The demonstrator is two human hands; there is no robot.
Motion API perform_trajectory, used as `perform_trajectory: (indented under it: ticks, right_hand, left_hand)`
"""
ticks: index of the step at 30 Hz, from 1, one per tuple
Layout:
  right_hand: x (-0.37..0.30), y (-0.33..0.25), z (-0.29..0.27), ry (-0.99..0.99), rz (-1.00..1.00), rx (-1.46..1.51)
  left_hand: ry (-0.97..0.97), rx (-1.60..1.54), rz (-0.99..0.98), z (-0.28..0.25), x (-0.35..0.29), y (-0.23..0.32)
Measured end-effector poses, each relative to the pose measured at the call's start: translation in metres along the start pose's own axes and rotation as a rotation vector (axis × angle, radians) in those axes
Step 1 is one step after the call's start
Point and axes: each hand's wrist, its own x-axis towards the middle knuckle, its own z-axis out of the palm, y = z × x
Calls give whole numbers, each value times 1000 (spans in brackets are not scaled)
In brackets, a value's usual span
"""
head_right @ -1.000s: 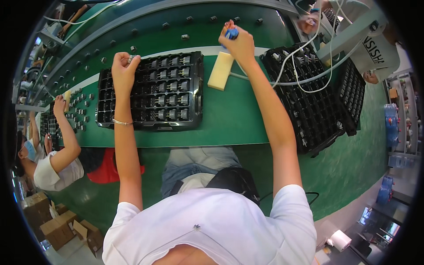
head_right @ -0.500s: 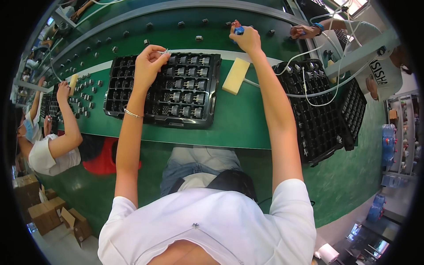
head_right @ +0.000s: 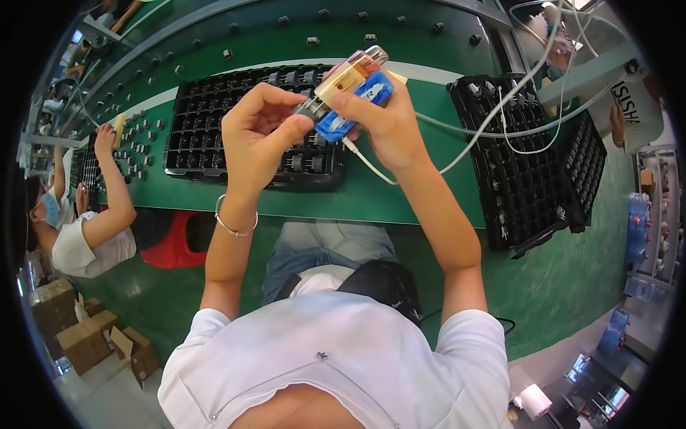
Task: Assemble small electronic components into a plastic tray on an industrial assembly line.
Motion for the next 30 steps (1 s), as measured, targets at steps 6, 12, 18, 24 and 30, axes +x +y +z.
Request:
perform_trajectory:
  ticks: [6, 12, 18, 24, 30]
  right_hand:
    - [-5, -3, -5, -51, 107, 10]
    - [-7, 4, -16, -137, 182, 32]
    - [0, 2, -63, 103, 38, -353]
    - [9, 45, -102, 357, -171, -1013]
    - [4, 63, -97, 437, -277, -1135]
  left_hand:
    - [-34, 113, 73, 4, -7, -5]
    - [-39, -32, -106, 10, -8, -10]
    - [32, 631, -39, -41, 10, -31]
    - [69, 1388, 19, -70, 36, -66]
    - [6, 1491, -171, -69, 53, -67]
